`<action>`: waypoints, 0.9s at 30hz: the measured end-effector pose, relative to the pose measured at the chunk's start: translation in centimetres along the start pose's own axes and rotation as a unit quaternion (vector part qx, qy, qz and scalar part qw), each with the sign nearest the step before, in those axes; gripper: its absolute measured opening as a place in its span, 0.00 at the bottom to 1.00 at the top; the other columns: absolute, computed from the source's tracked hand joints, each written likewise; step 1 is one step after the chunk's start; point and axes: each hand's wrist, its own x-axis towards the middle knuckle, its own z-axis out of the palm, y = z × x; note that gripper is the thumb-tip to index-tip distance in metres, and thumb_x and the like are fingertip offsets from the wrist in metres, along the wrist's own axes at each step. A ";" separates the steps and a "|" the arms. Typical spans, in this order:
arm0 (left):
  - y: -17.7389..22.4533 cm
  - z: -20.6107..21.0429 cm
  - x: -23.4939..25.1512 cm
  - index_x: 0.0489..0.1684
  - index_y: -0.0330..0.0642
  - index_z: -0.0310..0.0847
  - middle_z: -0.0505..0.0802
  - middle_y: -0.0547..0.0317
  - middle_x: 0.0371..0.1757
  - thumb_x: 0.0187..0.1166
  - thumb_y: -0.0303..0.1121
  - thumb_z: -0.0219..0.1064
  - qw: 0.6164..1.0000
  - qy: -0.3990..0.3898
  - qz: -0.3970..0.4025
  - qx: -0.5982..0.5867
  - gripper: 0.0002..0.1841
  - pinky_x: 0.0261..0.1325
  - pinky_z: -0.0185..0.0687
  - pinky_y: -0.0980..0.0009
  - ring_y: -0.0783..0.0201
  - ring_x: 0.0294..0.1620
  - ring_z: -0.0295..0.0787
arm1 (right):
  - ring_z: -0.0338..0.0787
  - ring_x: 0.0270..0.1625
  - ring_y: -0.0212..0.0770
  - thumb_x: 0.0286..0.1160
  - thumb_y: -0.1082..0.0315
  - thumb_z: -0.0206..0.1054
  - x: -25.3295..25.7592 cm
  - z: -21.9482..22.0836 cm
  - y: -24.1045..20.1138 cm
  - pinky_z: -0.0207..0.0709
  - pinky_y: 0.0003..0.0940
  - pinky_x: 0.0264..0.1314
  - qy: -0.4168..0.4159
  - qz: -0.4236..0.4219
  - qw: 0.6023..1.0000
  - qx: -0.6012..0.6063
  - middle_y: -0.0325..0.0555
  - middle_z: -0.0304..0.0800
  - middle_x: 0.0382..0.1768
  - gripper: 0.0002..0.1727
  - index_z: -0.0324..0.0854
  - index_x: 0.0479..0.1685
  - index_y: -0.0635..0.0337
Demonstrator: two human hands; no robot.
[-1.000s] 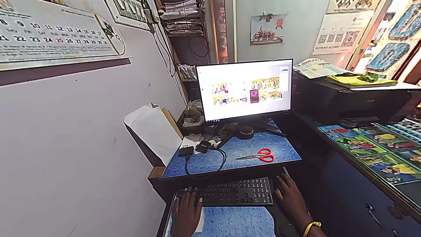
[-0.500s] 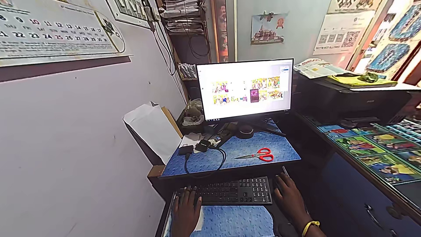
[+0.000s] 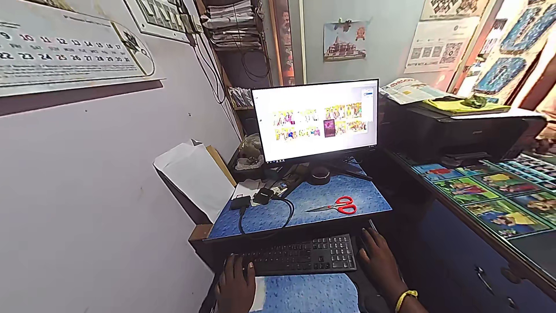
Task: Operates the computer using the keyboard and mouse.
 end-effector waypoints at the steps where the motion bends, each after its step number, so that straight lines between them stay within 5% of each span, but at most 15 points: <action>1: 0.1 0.0 -0.1 0.71 0.41 0.82 0.76 0.41 0.84 0.84 0.57 0.44 1.000 -0.004 0.002 0.008 0.34 0.70 0.69 0.33 0.34 0.75 0.78 | 0.75 0.83 0.54 0.73 0.53 0.61 0.0 0.0 -0.1 0.72 0.51 0.82 0.008 0.004 1.000 -0.002 0.52 0.76 0.81 0.33 0.77 0.80 0.50; 6: 1.0 -0.7 0.0 0.71 0.42 0.84 0.73 0.33 0.84 0.83 0.59 0.45 0.996 -0.023 0.059 0.062 0.35 0.69 0.73 0.33 0.28 0.73 0.79 | 0.77 0.81 0.54 0.71 0.52 0.61 0.0 0.0 0.1 0.72 0.51 0.81 0.020 0.010 1.000 -0.019 0.52 0.78 0.79 0.32 0.80 0.77 0.51; 10: 3.9 -3.0 1.8 0.78 0.70 0.78 0.62 0.34 0.91 0.82 0.67 0.44 0.978 -0.175 0.035 0.107 0.32 0.60 0.76 0.29 0.22 0.66 0.81 | 0.77 0.80 0.53 0.70 0.52 0.61 0.0 0.2 0.3 0.73 0.50 0.80 0.004 0.001 1.000 -0.024 0.49 0.79 0.78 0.30 0.83 0.73 0.50; 13: 5.6 -3.5 2.8 0.81 0.75 0.74 0.61 0.39 0.92 0.81 0.72 0.43 0.955 -0.261 0.027 0.141 0.34 0.66 0.71 0.28 0.24 0.69 0.78 | 0.78 0.80 0.52 0.70 0.51 0.60 0.1 0.2 0.3 0.73 0.49 0.80 0.008 -0.006 1.000 -0.024 0.48 0.80 0.77 0.29 0.85 0.71 0.49; 17: 4.8 -2.2 2.3 0.79 0.77 0.76 0.63 0.40 0.91 0.80 0.72 0.45 0.963 -0.225 0.035 0.145 0.32 0.65 0.72 0.29 0.25 0.67 0.81 | 0.76 0.82 0.51 0.70 0.51 0.60 0.1 0.1 0.3 0.73 0.50 0.81 0.000 -0.017 1.000 -0.011 0.47 0.79 0.79 0.29 0.84 0.73 0.48; 19: 3.3 -1.4 1.3 0.75 0.68 0.82 0.67 0.36 0.89 0.82 0.66 0.49 0.983 -0.139 0.045 0.112 0.30 0.61 0.76 0.30 0.24 0.64 0.82 | 0.75 0.83 0.51 0.70 0.51 0.61 0.1 0.2 0.5 0.73 0.50 0.80 -0.006 -0.022 1.000 -0.004 0.47 0.79 0.79 0.29 0.84 0.72 0.47; 22: 0.7 -0.3 0.5 0.73 0.42 0.82 0.70 0.31 0.86 0.83 0.54 0.51 0.999 -0.025 0.031 0.033 0.31 0.63 0.78 0.33 0.26 0.67 0.83 | 0.76 0.82 0.52 0.71 0.52 0.62 0.1 0.3 0.7 0.73 0.50 0.80 -0.004 -0.028 1.000 0.002 0.48 0.79 0.79 0.28 0.85 0.72 0.47; 27: -0.4 0.3 -0.1 0.68 0.29 0.80 0.72 0.37 0.86 0.82 0.47 0.51 1.000 0.015 0.024 0.002 0.30 0.68 0.77 0.38 0.32 0.70 0.83 | 0.76 0.83 0.51 0.71 0.52 0.61 0.0 0.2 0.4 0.73 0.50 0.81 -0.006 -0.022 1.000 0.000 0.49 0.79 0.79 0.28 0.85 0.72 0.48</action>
